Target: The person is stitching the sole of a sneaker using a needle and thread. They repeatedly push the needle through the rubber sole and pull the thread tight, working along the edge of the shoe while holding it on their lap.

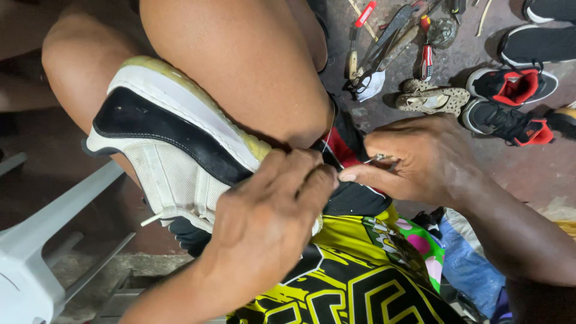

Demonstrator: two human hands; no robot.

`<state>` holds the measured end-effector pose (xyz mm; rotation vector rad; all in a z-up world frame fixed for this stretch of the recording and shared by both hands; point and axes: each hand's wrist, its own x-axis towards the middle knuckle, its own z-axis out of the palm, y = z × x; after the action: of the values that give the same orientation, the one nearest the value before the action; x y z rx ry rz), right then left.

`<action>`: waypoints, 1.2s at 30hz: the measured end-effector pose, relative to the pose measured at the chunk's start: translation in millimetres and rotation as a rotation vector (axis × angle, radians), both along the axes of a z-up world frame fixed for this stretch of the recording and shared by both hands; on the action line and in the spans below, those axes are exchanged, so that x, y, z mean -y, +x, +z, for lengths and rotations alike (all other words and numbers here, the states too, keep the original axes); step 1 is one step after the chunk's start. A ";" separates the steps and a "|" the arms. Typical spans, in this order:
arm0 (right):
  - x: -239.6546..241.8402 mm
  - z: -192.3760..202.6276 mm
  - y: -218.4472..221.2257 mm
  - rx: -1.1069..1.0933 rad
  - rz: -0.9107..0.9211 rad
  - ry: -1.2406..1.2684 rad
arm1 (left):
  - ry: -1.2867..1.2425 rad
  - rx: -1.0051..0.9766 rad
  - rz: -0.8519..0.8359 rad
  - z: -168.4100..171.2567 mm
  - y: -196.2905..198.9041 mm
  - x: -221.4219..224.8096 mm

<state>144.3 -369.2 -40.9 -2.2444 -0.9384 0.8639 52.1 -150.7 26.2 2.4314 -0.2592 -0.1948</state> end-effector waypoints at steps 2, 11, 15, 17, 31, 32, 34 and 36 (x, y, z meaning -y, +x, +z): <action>1.1 -4.3 -3.0 -0.075 0.056 -0.015 | -0.069 -0.022 0.027 -2.6 1.0 -2.7; -27.0 -13.0 -40.0 -0.201 -0.178 0.604 | -0.406 -0.161 0.175 -6.9 -13.4 -23.9; -27.4 -7.4 -41.3 -0.198 -0.094 0.490 | -0.645 -0.321 0.344 -3.1 -22.5 -23.9; -24.9 -7.7 -32.1 -0.313 -0.056 0.493 | -0.693 -0.388 0.348 -1.0 -22.0 -26.8; 4.7 9.2 -28.7 -1.024 -0.227 0.406 | -0.383 -0.429 0.077 6.5 -5.5 -16.7; -3.6 7.5 -29.4 -0.874 -0.157 0.404 | -0.372 -0.444 0.086 7.7 -4.7 -15.3; -18.8 7.2 -32.3 -0.703 -0.123 0.382 | -0.396 -0.431 0.112 9.0 -4.7 -14.8; -30.5 8.7 -33.4 -0.608 -0.097 0.299 | -0.466 -0.384 0.159 9.3 -7.6 -15.3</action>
<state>111.0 -338.7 -32.2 -1.6121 -0.6141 1.1779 44.5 -135.4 35.5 1.8960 0.0590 -0.4669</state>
